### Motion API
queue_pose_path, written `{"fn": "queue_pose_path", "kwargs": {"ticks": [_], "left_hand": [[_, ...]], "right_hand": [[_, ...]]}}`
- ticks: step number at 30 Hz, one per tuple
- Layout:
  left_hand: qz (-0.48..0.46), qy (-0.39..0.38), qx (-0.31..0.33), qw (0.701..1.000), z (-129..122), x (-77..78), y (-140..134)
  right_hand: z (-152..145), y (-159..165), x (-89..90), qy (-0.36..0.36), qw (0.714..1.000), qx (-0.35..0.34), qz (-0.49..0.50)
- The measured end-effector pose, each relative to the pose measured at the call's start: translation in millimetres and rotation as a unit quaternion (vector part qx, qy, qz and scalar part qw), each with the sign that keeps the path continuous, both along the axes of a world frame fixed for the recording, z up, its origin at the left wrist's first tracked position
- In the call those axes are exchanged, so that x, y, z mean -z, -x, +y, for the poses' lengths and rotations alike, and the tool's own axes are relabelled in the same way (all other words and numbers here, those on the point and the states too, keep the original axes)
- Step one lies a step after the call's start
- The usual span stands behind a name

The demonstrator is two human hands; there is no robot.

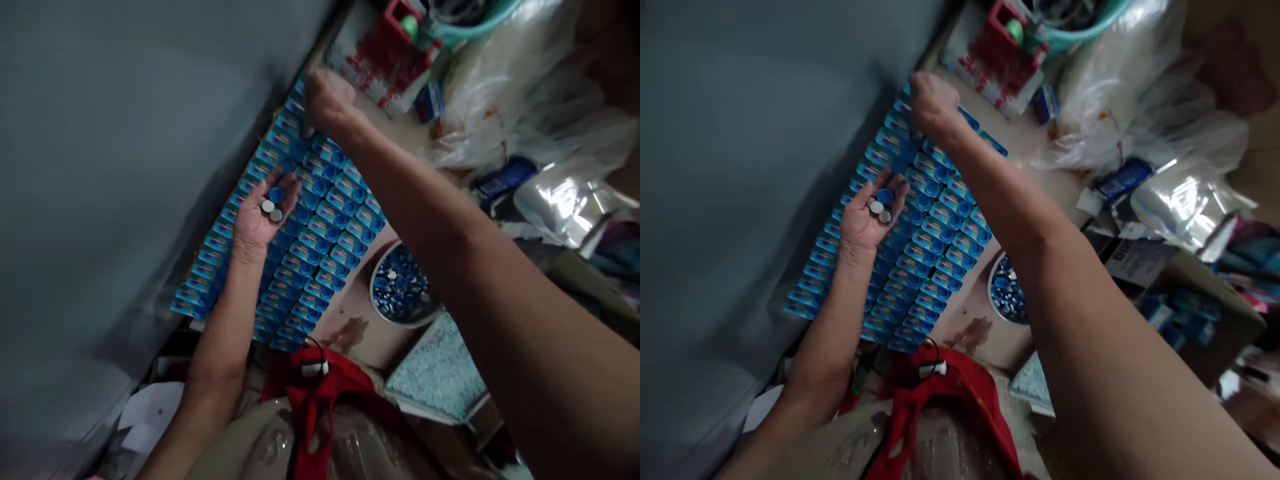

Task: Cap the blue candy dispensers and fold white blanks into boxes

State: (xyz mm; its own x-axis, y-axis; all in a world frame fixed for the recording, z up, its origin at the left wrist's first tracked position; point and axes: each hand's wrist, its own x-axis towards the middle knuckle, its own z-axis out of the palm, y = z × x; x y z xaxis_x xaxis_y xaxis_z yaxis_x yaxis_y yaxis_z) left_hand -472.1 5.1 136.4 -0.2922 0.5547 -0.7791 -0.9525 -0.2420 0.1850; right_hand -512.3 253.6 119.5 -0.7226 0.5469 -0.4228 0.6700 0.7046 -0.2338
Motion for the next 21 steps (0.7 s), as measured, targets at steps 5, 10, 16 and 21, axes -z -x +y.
{"fn": "queue_pose_path", "kwargs": {"ticks": [5,10,16,21], "left_hand": [[0.011,0.043,0.028,0.999,1.7,-8.8,-3.6],[0.020,0.039,0.063,0.997,21.6,-42.8,-63.2],[0.071,-0.094,0.220,0.968,63.2,-73.7,-204.9],[0.382,0.084,0.265,0.881,3.3,-38.1,-267.5]], "right_hand": [[6.1,-48.9,-3.1,0.021,0.989,-0.021,0.147],[-2.0,-187.4,-62.1,0.092,0.939,0.054,0.328],[-44.1,-423.4,-104.0,0.073,0.875,0.405,0.255],[-146.3,-550.2,-87.7,0.108,0.820,0.510,0.236]]}}
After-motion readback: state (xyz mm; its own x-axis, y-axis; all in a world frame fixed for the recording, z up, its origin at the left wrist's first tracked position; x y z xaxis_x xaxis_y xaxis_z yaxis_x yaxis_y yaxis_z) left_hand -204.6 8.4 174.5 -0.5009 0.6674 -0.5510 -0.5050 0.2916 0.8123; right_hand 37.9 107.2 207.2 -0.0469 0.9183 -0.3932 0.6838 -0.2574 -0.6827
